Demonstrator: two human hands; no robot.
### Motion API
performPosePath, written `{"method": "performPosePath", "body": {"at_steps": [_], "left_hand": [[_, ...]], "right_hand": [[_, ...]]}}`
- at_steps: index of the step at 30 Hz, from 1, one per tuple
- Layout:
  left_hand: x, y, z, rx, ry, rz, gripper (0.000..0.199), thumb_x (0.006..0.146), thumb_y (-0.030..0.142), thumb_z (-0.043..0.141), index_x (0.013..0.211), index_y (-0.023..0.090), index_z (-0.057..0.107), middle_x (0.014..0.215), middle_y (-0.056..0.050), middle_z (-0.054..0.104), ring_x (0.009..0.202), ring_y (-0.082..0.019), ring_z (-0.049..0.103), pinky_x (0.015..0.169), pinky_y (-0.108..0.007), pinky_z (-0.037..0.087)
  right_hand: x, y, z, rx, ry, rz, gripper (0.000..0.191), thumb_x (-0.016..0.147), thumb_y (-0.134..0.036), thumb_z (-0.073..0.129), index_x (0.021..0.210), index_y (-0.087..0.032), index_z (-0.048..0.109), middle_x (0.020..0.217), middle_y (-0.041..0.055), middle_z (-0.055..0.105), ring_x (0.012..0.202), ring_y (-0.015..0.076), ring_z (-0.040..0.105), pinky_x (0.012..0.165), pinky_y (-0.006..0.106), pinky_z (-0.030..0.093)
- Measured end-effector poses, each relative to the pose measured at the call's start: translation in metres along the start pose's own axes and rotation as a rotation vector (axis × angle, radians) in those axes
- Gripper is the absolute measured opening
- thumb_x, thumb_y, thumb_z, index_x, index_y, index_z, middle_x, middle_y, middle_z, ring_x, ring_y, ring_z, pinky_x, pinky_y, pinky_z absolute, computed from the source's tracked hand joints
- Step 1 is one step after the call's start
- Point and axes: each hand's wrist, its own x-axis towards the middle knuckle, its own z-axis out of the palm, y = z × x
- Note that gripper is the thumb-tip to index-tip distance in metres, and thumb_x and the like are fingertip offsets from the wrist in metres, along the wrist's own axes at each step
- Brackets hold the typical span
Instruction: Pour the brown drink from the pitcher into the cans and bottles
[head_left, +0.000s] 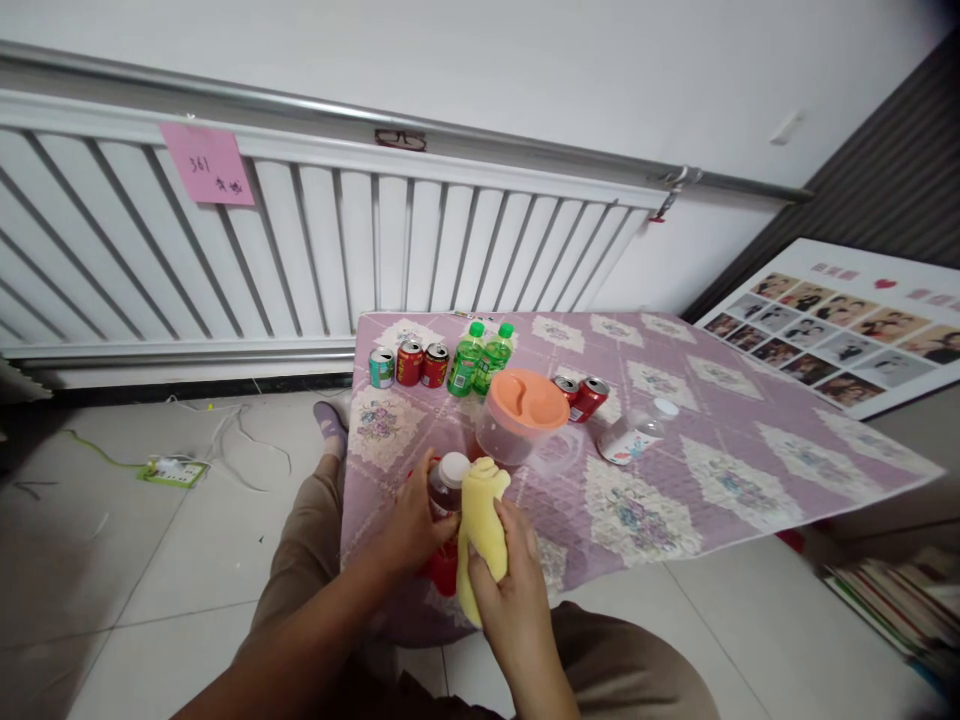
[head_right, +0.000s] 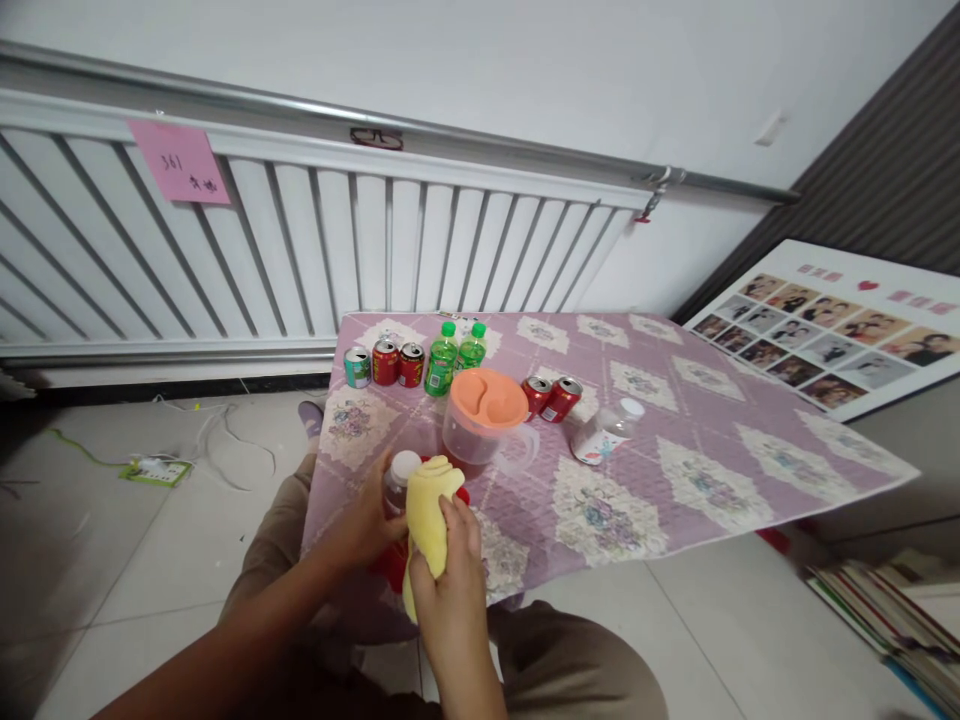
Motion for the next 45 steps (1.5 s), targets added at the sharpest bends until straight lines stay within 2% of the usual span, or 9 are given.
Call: {"method": "performPosePath", "body": {"at_steps": [7, 11, 19, 25, 28, 33, 35, 41, 45], "left_hand": [[0.007, 0.017, -0.038, 0.007, -0.226, 0.070, 0.086, 0.079, 0.027, 0.076, 0.154, 0.024, 0.035, 0.158, -0.013, 0.044, 0.145, -0.032, 0.043, 0.124, -0.053, 0.032], [0.016, 0.023, -0.047, 0.011, -0.283, 0.088, 0.079, 0.076, 0.025, 0.078, 0.147, 0.025, 0.043, 0.148, -0.011, 0.054, 0.136, -0.031, 0.052, 0.119, -0.051, 0.038], [0.009, 0.021, -0.024, 0.000, -0.063, -0.027, 0.075, 0.071, 0.034, 0.085, 0.133, 0.022, 0.045, 0.136, -0.012, 0.061, 0.125, -0.031, 0.060, 0.109, -0.050, 0.048], [0.007, 0.012, -0.009, 0.018, 0.069, 0.027, 0.093, 0.070, 0.035, 0.087, 0.145, 0.020, 0.034, 0.148, -0.018, 0.051, 0.137, -0.033, 0.052, 0.117, -0.053, 0.040], [0.008, 0.016, -0.014, 0.037, 0.024, 0.052, 0.090, 0.072, 0.032, 0.086, 0.146, 0.020, 0.037, 0.150, -0.018, 0.048, 0.140, -0.034, 0.049, 0.119, -0.054, 0.038], [0.009, 0.027, -0.033, -0.038, -0.193, 0.099, 0.082, 0.080, 0.032, 0.079, 0.150, 0.022, 0.036, 0.151, -0.015, 0.051, 0.141, -0.031, 0.049, 0.120, -0.051, 0.039], [0.010, 0.029, -0.037, -0.060, -0.220, 0.090, 0.079, 0.081, 0.034, 0.079, 0.148, 0.023, 0.039, 0.151, -0.013, 0.052, 0.140, -0.030, 0.050, 0.119, -0.050, 0.040], [0.004, 0.024, -0.024, -0.035, -0.067, 0.059, 0.073, 0.078, 0.033, 0.082, 0.141, 0.022, 0.045, 0.144, -0.012, 0.058, 0.134, -0.030, 0.055, 0.117, -0.051, 0.043], [0.002, 0.015, -0.014, 0.024, 0.058, 0.028, 0.087, 0.073, 0.031, 0.084, 0.146, 0.020, 0.038, 0.147, -0.016, 0.053, 0.137, -0.033, 0.053, 0.118, -0.054, 0.039]], "right_hand": [[0.006, 0.000, 0.005, 0.052, 0.069, 0.031, 0.056, 0.087, -0.018, 0.054, 0.142, -0.023, 0.049, 0.143, 0.0141, 0.056, 0.135, 0.0302, 0.054, 0.109, 0.053, 0.048], [0.005, 0.001, 0.006, 0.059, 0.074, 0.030, 0.056, 0.087, -0.020, 0.055, 0.142, -0.023, 0.049, 0.142, 0.0143, 0.056, 0.134, 0.0306, 0.054, 0.108, 0.052, 0.048], [0.001, -0.004, 0.010, 0.092, 0.091, 0.076, 0.055, 0.088, -0.022, 0.054, 0.142, -0.021, 0.048, 0.142, 0.0155, 0.055, 0.135, 0.0311, 0.052, 0.111, 0.053, 0.045], [0.003, -0.004, 0.011, 0.104, 0.087, 0.091, 0.054, 0.088, -0.023, 0.055, 0.142, -0.020, 0.049, 0.141, 0.0153, 0.056, 0.133, 0.0300, 0.053, 0.111, 0.052, 0.045], [0.004, -0.003, 0.013, 0.104, 0.095, 0.102, 0.054, 0.088, -0.024, 0.055, 0.142, -0.021, 0.049, 0.141, 0.0149, 0.056, 0.133, 0.0300, 0.054, 0.110, 0.051, 0.045], [0.004, 0.002, 0.014, 0.114, 0.090, 0.109, 0.055, 0.088, -0.025, 0.056, 0.143, -0.021, 0.049, 0.141, 0.0148, 0.057, 0.132, 0.0303, 0.055, 0.110, 0.052, 0.046], [0.004, 0.007, 0.014, 0.099, 0.073, 0.096, 0.055, 0.089, -0.025, 0.057, 0.143, -0.022, 0.048, 0.141, 0.0150, 0.057, 0.132, 0.0308, 0.055, 0.109, 0.052, 0.047], [0.004, 0.010, 0.013, 0.080, 0.037, 0.077, 0.056, 0.089, -0.027, 0.059, 0.144, -0.022, 0.047, 0.142, 0.0163, 0.057, 0.132, 0.0320, 0.056, 0.108, 0.054, 0.048], [0.002, 0.001, 0.017, 0.122, 0.099, 0.116, 0.053, 0.089, -0.027, 0.056, 0.142, -0.021, 0.049, 0.142, 0.0163, 0.056, 0.134, 0.0326, 0.053, 0.111, 0.056, 0.044]]}}
